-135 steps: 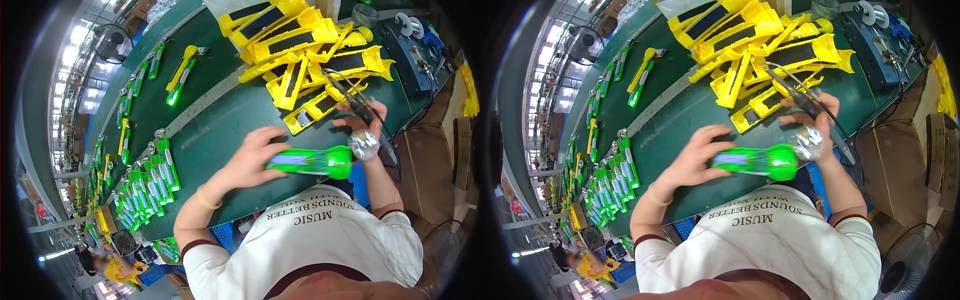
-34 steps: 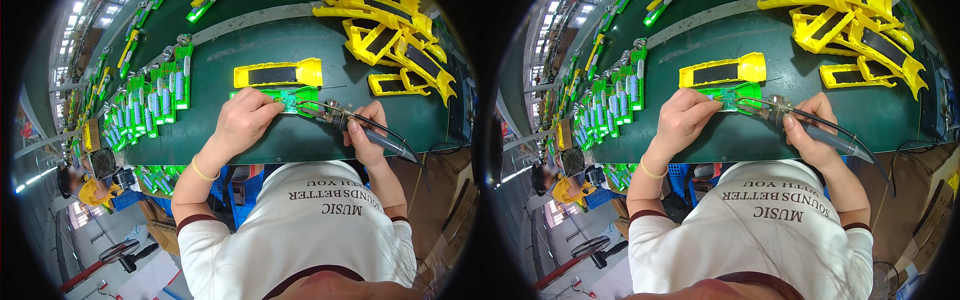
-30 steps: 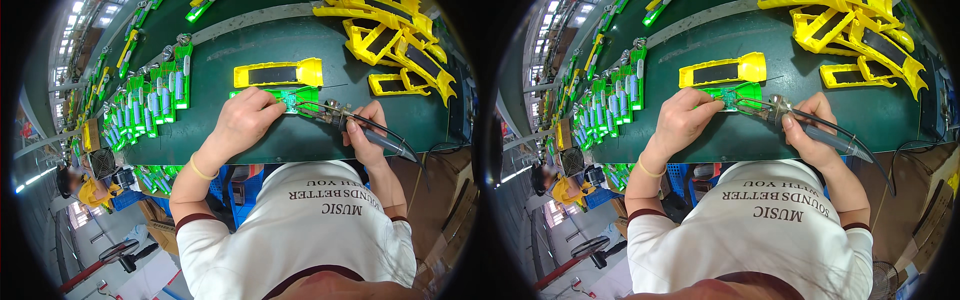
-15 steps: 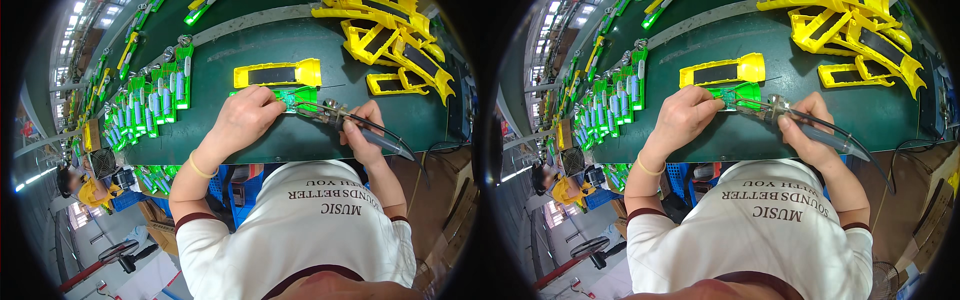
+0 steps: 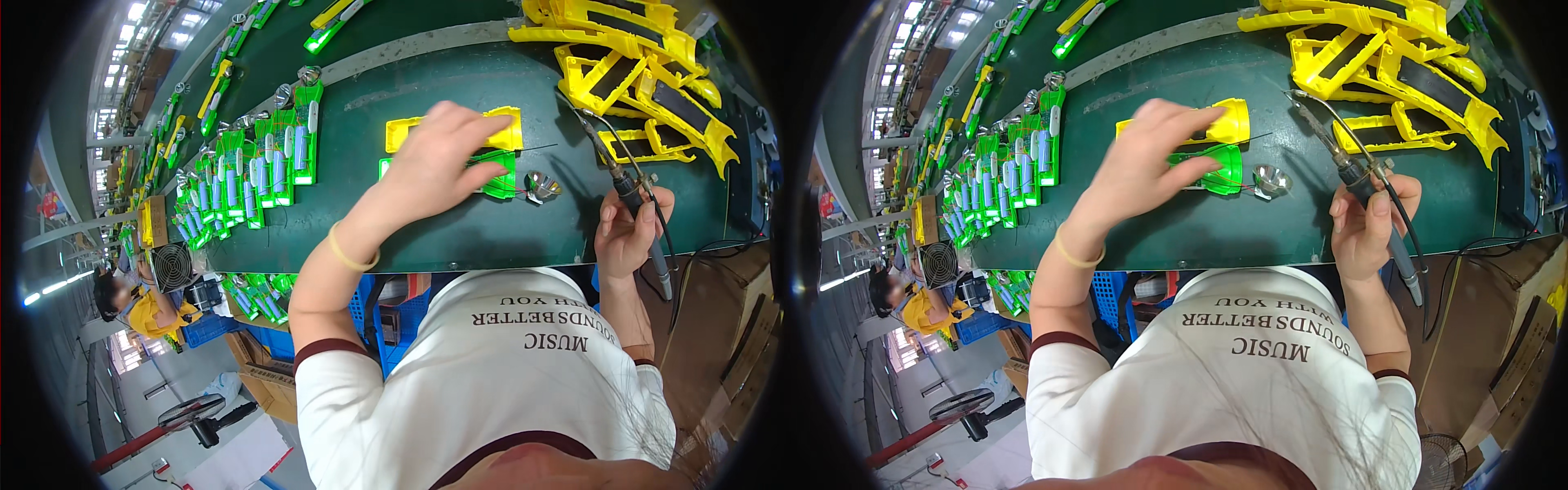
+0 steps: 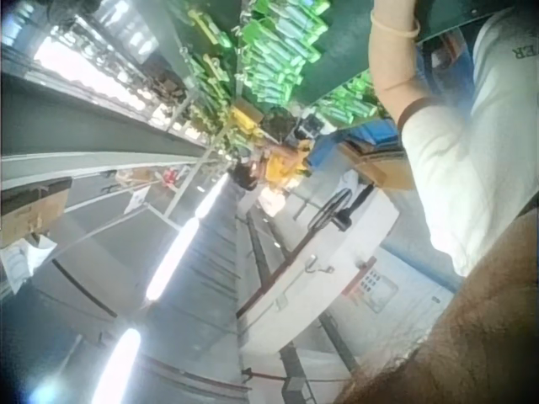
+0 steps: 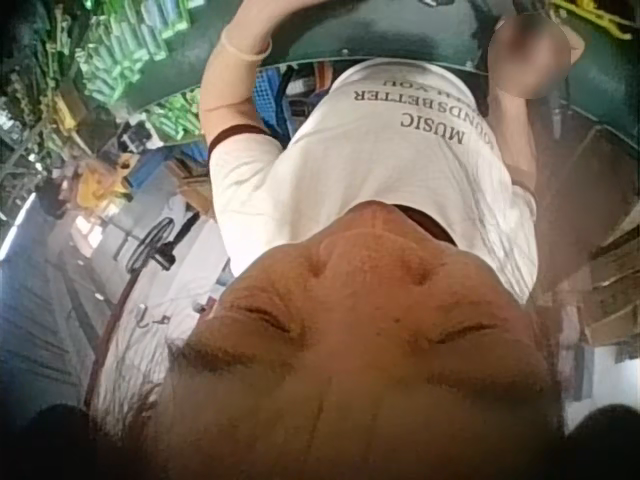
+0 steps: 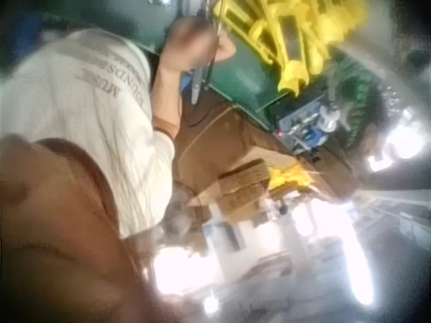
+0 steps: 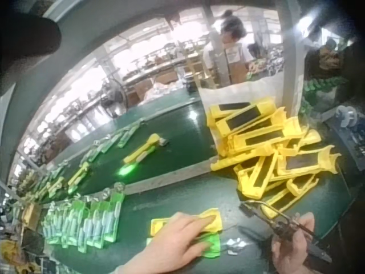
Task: The person solders flashlight wires and circuit boards using a soldering tool, places assembled flashlights onto a conveyor belt, dumps a box of flashlight casing parts onto the table, and solders components on more flashlights.
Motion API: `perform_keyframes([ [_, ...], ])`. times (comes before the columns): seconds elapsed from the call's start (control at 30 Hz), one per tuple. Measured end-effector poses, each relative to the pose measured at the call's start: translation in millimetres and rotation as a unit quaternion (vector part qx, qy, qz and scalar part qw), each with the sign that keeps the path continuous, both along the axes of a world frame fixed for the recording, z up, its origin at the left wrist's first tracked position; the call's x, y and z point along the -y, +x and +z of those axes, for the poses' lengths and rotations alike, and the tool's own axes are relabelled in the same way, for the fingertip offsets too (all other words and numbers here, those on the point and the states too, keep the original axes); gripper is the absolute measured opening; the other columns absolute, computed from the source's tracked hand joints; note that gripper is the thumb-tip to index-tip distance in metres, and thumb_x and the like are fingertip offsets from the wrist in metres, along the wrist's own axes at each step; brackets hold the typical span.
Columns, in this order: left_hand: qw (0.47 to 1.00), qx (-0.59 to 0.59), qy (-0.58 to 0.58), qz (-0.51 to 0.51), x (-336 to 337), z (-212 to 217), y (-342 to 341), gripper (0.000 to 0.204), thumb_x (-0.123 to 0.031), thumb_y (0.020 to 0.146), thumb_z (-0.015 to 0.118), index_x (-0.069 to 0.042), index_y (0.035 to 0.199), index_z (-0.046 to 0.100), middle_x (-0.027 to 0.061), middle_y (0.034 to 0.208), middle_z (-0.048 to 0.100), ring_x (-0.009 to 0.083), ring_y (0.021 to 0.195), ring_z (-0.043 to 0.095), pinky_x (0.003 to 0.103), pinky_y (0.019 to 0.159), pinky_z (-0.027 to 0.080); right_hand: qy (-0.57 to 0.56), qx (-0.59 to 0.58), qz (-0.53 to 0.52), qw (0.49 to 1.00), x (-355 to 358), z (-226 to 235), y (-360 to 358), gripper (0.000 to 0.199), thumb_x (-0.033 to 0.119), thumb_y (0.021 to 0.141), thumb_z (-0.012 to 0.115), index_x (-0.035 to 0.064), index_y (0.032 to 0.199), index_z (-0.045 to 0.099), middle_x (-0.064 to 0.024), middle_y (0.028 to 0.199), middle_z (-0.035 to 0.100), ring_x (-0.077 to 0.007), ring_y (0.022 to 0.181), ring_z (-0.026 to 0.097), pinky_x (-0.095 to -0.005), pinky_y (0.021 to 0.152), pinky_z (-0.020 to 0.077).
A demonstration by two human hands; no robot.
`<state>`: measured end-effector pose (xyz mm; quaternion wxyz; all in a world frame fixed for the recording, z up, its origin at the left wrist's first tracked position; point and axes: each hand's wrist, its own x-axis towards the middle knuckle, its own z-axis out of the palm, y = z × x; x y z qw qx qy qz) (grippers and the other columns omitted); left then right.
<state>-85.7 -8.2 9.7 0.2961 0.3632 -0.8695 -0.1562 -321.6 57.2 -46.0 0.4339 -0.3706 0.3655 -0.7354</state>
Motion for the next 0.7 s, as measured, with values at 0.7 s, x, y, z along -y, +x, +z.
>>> perform_keyframes([
  [0.7,0.987,0.038,0.036,0.151,-13.8,-31.7,-2.7,0.006,-0.005,0.077,0.060,-0.004,0.082,0.058,0.0100,0.076,0.059,0.0270,0.073,0.057,0.035,0.066,0.045,0.001,-0.010,0.116,0.993,3.8,-2.7,-3.6,0.025,0.022,0.087,0.054,0.0060,0.092,0.036,-0.0073,0.077,0.047,-0.0101,0.049,0.045,-0.0195,0.043,0.0363],
])
